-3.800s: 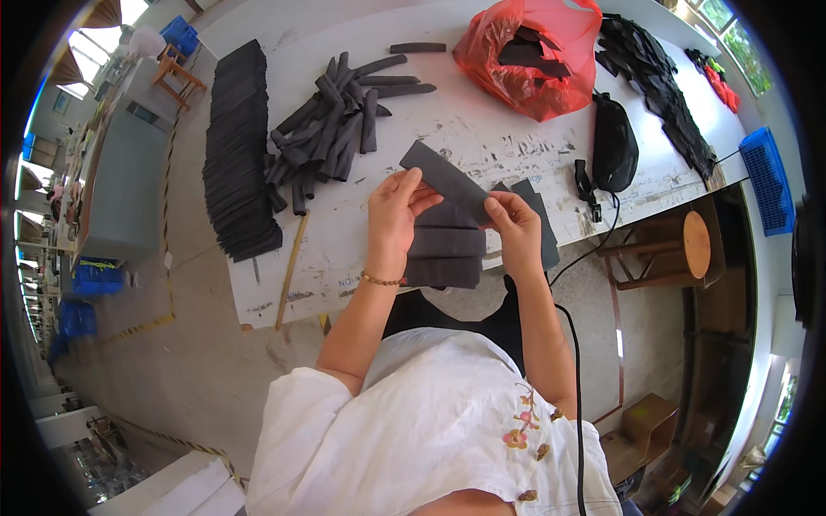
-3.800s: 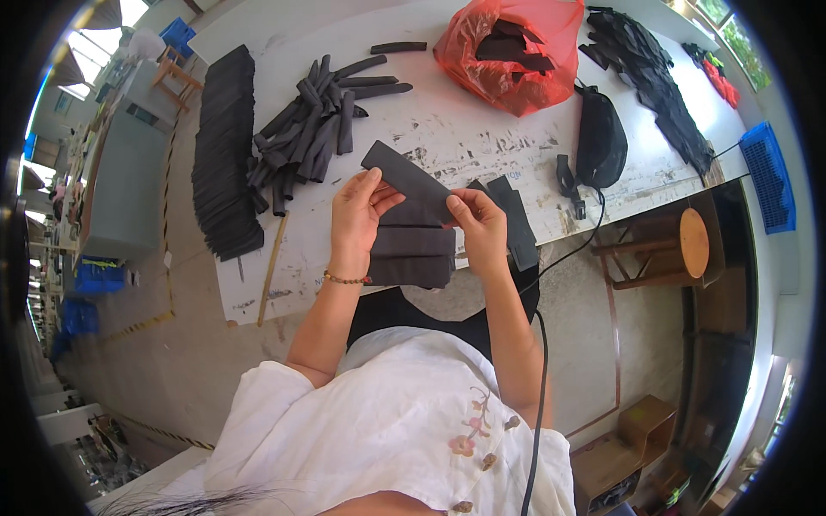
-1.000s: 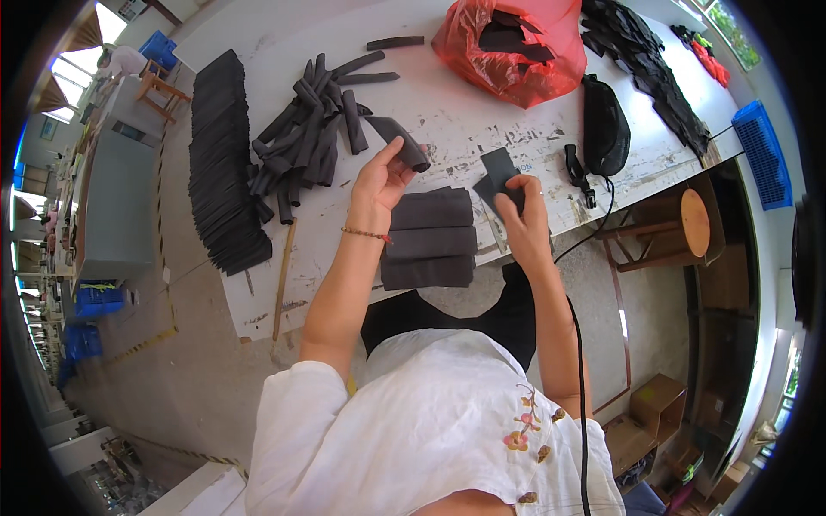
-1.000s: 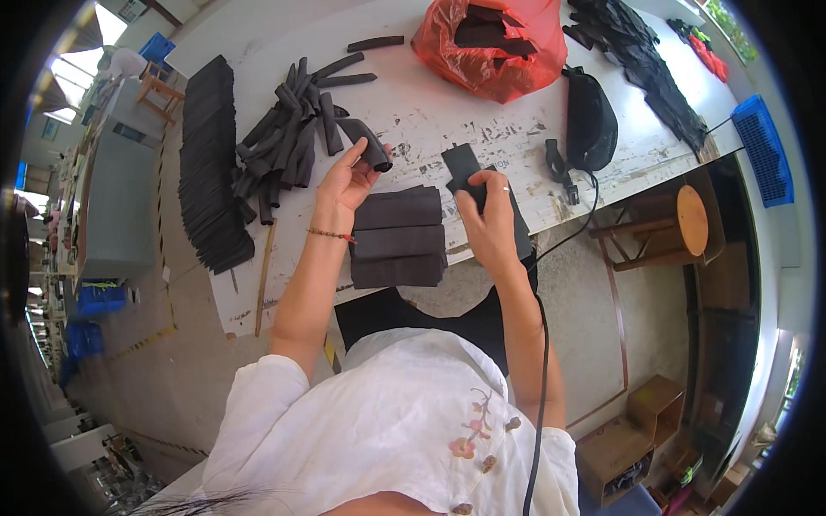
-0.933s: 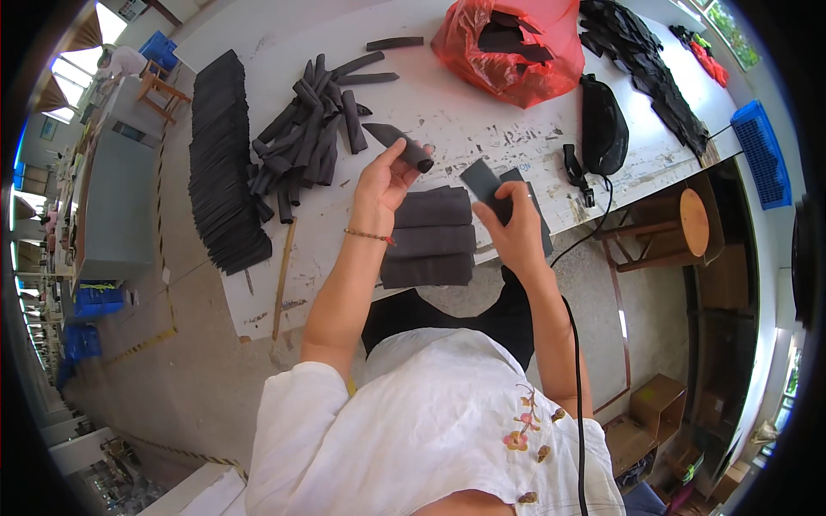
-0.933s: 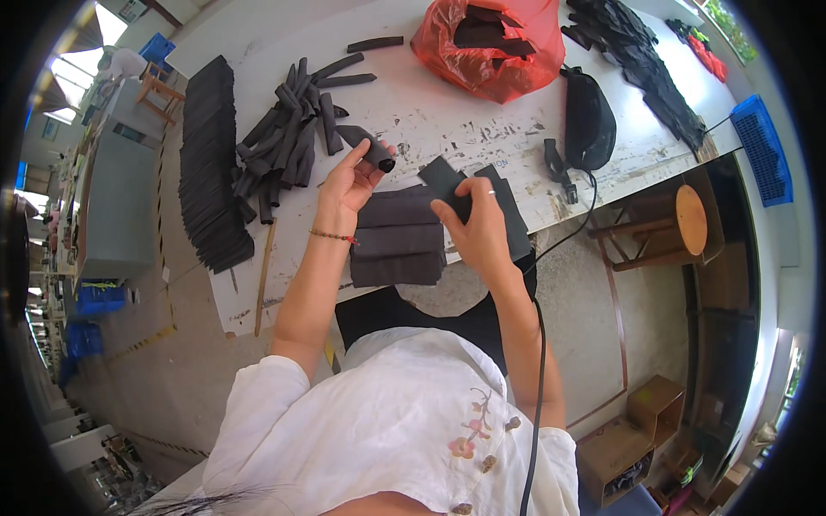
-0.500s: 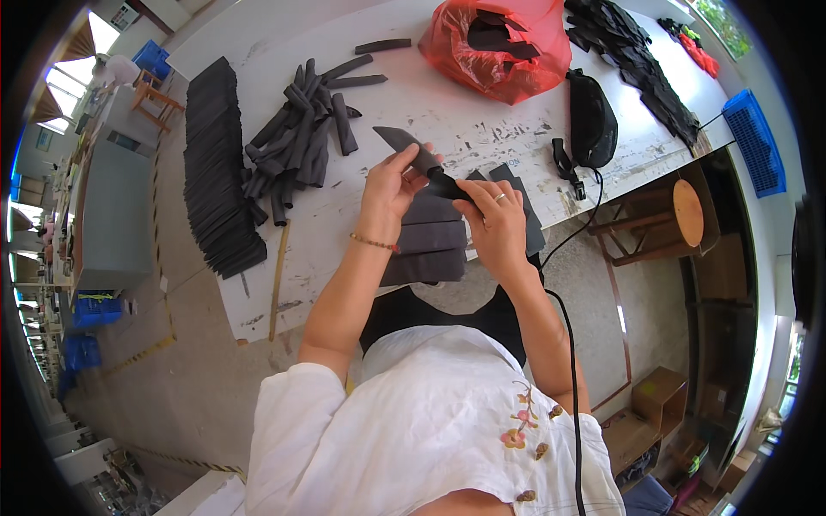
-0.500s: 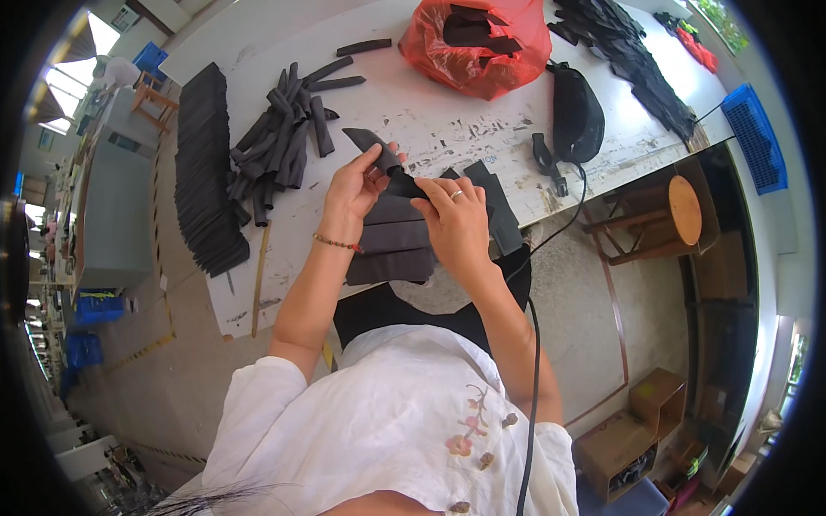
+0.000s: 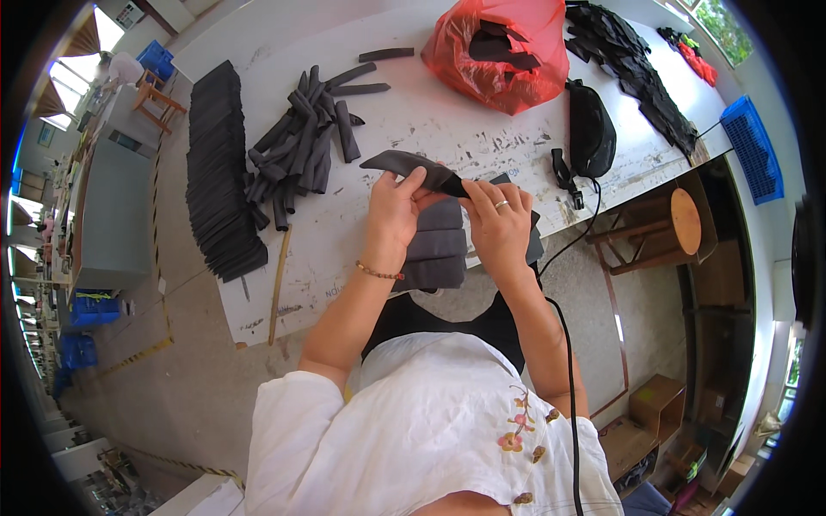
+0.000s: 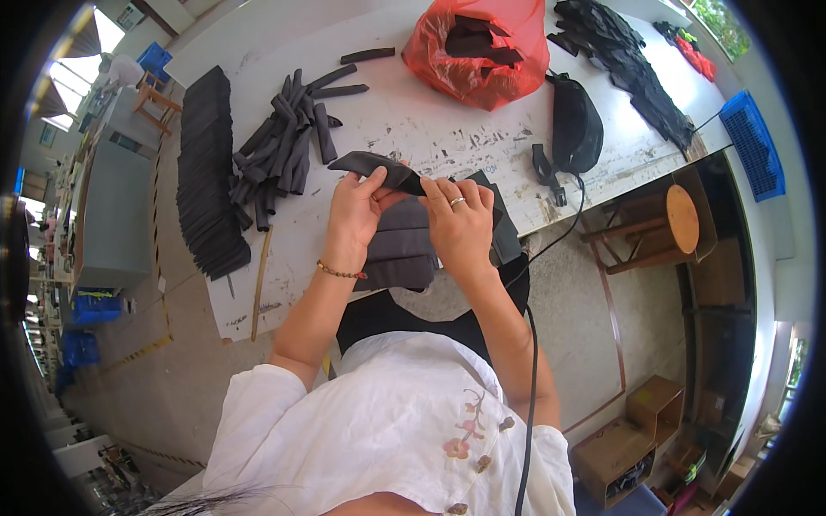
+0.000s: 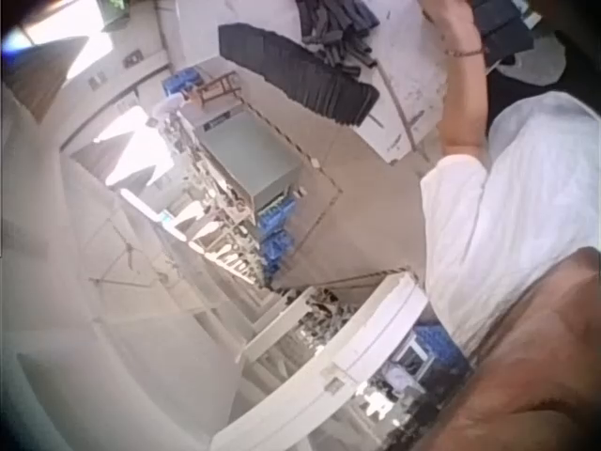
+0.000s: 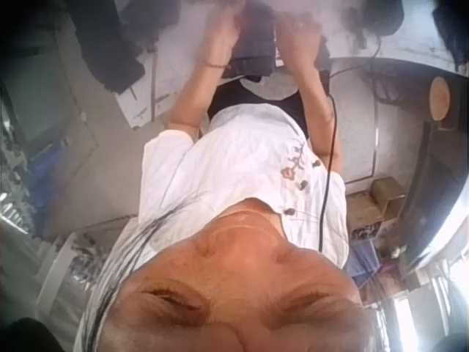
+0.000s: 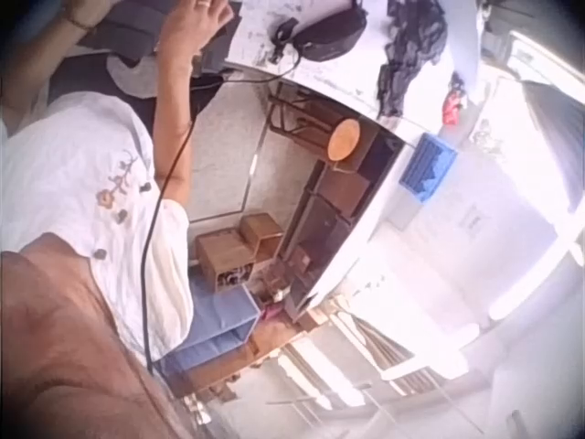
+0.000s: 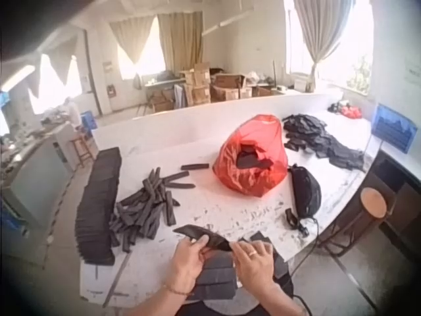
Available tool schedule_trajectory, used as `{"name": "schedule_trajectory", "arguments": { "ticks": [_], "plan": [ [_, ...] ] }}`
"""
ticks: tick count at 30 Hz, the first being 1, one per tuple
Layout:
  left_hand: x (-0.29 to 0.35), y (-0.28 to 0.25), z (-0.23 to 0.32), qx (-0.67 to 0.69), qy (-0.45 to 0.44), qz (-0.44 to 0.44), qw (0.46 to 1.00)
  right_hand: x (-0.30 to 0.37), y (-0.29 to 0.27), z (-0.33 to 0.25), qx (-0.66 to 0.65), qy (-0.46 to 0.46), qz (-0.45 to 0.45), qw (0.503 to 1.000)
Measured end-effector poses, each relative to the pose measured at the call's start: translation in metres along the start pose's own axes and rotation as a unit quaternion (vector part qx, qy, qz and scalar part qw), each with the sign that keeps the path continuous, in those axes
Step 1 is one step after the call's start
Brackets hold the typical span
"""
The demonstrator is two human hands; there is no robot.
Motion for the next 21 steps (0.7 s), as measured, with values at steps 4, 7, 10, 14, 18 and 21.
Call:
{"name": "schedule_trajectory", "arguments": {
  "ticks": [4,7,10,14,18,21],
  "plan": [
    [0.004,0.0,0.009,-0.022,0.024,0.011,0.999,0.001,0.0,0.001,-0.031,0.025,0.014,0.999],
    [-0.003,-0.011,0.011,-0.024,0.021,0.002,0.999,0.001,-0.002,0.008,-0.06,0.038,0.01,0.997],
    [-0.006,-0.012,0.013,-0.004,-0.005,-0.02,1.0,-0.001,-0.004,0.011,-0.075,0.035,-0.001,0.997],
    [-0.01,-0.015,0.011,0.003,-0.042,-0.049,0.998,-0.007,-0.011,0.009,-0.044,-0.015,0.003,0.999],
    [-0.006,-0.009,0.012,0.002,-0.056,-0.045,0.997,-0.005,-0.011,0.007,0.004,-0.055,0.005,0.998],
    [0.005,-0.003,0.009,-0.034,-0.005,-0.023,0.999,-0.002,-0.006,-0.001,0.023,-0.069,0.01,0.997]
  ]
}}
Point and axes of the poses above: each hand's wrist, its own x-axis away from the middle knuckle, its own y-axis out of the palm, z = x × y, the point moved 4 cm from there along -x, towards the middle knuckle, and after that the axes turned 1 degree about z, right-handed, at the moved point
